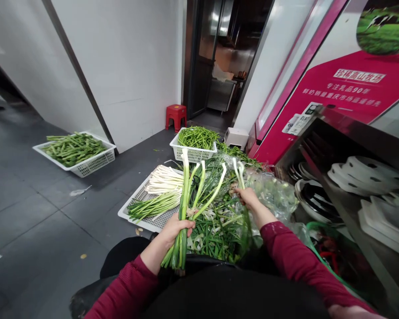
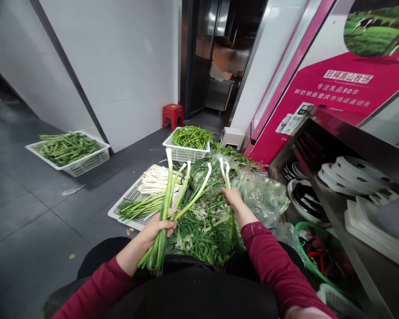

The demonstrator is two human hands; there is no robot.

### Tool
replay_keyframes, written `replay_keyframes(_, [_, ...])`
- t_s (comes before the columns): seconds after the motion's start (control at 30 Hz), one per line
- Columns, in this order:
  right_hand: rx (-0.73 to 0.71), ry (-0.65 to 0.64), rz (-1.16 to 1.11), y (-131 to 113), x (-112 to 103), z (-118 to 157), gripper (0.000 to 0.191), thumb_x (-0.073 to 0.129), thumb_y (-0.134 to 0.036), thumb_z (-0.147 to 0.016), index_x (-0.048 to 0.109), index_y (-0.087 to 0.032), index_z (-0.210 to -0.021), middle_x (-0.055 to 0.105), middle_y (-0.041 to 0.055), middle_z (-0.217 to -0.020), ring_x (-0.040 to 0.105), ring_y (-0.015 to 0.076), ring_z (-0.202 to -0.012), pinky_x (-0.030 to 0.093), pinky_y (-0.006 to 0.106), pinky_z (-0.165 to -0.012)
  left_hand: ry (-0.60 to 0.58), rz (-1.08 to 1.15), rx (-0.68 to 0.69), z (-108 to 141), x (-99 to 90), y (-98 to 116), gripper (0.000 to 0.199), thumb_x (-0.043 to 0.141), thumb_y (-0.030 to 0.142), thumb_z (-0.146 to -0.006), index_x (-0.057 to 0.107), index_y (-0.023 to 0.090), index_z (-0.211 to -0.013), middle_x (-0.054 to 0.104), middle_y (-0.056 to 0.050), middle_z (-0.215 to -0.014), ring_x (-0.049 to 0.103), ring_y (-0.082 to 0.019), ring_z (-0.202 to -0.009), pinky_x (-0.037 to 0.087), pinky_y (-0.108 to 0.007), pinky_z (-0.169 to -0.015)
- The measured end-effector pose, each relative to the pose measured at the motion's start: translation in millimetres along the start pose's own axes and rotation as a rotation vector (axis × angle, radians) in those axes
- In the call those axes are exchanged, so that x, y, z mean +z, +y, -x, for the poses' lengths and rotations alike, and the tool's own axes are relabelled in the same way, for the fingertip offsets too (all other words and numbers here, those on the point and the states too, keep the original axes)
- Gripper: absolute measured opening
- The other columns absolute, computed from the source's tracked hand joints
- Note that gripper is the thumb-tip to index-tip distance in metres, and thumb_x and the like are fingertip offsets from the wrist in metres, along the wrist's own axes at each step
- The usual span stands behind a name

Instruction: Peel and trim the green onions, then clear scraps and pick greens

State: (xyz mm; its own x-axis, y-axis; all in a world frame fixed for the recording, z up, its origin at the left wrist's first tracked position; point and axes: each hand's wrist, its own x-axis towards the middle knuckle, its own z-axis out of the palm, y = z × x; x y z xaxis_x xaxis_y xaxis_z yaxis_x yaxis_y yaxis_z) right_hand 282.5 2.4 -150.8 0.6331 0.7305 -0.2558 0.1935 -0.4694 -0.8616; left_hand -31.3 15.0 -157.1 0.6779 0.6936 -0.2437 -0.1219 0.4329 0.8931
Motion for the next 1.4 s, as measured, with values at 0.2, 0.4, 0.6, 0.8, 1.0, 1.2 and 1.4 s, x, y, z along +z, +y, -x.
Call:
replay_keyframes(0.2, [0.018, -0.570, -0.760, -24, 25, 61, 0.030, 0.067, -0.041, -0.070, 0.062, -0.018, -0.088, 0.047, -0.0022, -0.064, 0.036, 0.0047, -0.046, 0.026, 0.017, -0.039, -0.101, 0.074, -0.062, -7, 9.6, -4, 0.035, 0.063, 0.015, -0.063, 0.062, 0.009, -0.098, 0.064, -0.006, -0.067, 0.052, -0.010, -0.044, 0.038, -0.021, -0.041])
replay_keyframes(0.4, [-0.010, -0.594, -0.689, -32, 21, 74, 0.026, 0.071, -0.038, -0.068, 0.062, -0.014, -0.073, 0.044, -0.0031, -0.056, 0.035, 0.0048, -0.044, 0.027, 0.017, -0.036, -0.140, 0.116, -0.154, -11, 19.6, -3, 0.042, 0.064, 0.013, -0.063, 0.060, 0.010, -0.104, 0.068, -0.013, -0.093, 0.060, -0.013, -0.053, 0.045, -0.023, -0.046])
replay_keyframes(0.6, [-0.013, -0.618, -0.729, -24, 8, 86, 0.028, 0.074, -0.027, -0.063, 0.064, -0.017, -0.087, 0.053, -0.0014, -0.072, 0.043, 0.0043, -0.052, 0.032, 0.015, -0.040, -0.172, 0.134, -0.155, -12, 23.6, -3, 0.040, 0.064, 0.014, -0.063, 0.060, 0.011, -0.102, 0.069, -0.010, -0.087, 0.055, -0.010, -0.045, 0.043, -0.022, -0.041])
replay_keyframes(0.8, [-0.137, -0.520, -0.654, -25, 11, 88, 0.026, 0.067, -0.038, -0.070, 0.063, -0.015, -0.081, 0.054, -0.0009, -0.061, 0.044, 0.0070, -0.049, 0.034, 0.018, -0.042, -0.198, 0.190, -0.234, -7, 28.8, -1, 0.034, 0.066, 0.015, -0.062, 0.064, 0.009, -0.095, 0.068, -0.012, -0.090, 0.062, -0.016, -0.060, 0.048, -0.026, -0.053])
replay_keyframes(1.0, [-0.513, 0.244, -0.622, -39, -46, 65, 0.027, 0.059, -0.032, -0.072, 0.060, -0.018, -0.095, 0.053, -0.0028, -0.062, 0.054, 0.0114, -0.056, 0.045, 0.027, -0.059, -0.102, 0.178, -0.171, -9, 24.9, 1, 0.027, 0.070, 0.013, -0.056, 0.066, 0.010, -0.083, 0.065, -0.005, -0.074, 0.060, -0.015, -0.061, 0.047, -0.025, -0.058])
replay_keyframes(1.2, [-0.484, 0.173, -0.026, -36, -30, 84, 0.025, 0.061, -0.035, -0.069, 0.067, -0.015, -0.083, 0.063, 0.0055, -0.076, 0.051, 0.0125, -0.063, 0.041, 0.025, -0.059, -0.071, 0.097, -0.203, -12, 24.2, -4, 0.041, 0.072, 0.017, -0.056, 0.066, 0.011, -0.096, 0.062, -0.001, -0.068, 0.056, -0.013, -0.051, 0.046, -0.027, -0.052])
replay_keyframes(1.4, [-0.078, -0.415, -0.352, -11, 56, 111, 0.035, 0.070, -0.043, -0.059, 0.053, -0.017, -0.076, 0.034, -0.0107, -0.039, 0.027, 0.0053, -0.035, 0.022, 0.021, -0.038, -0.129, 0.016, -0.171, -17, 30.0, -10, 0.040, 0.074, 0.015, -0.053, 0.070, 0.009, -0.093, 0.068, -0.006, -0.075, 0.059, -0.016, -0.065, 0.045, -0.028, -0.065])
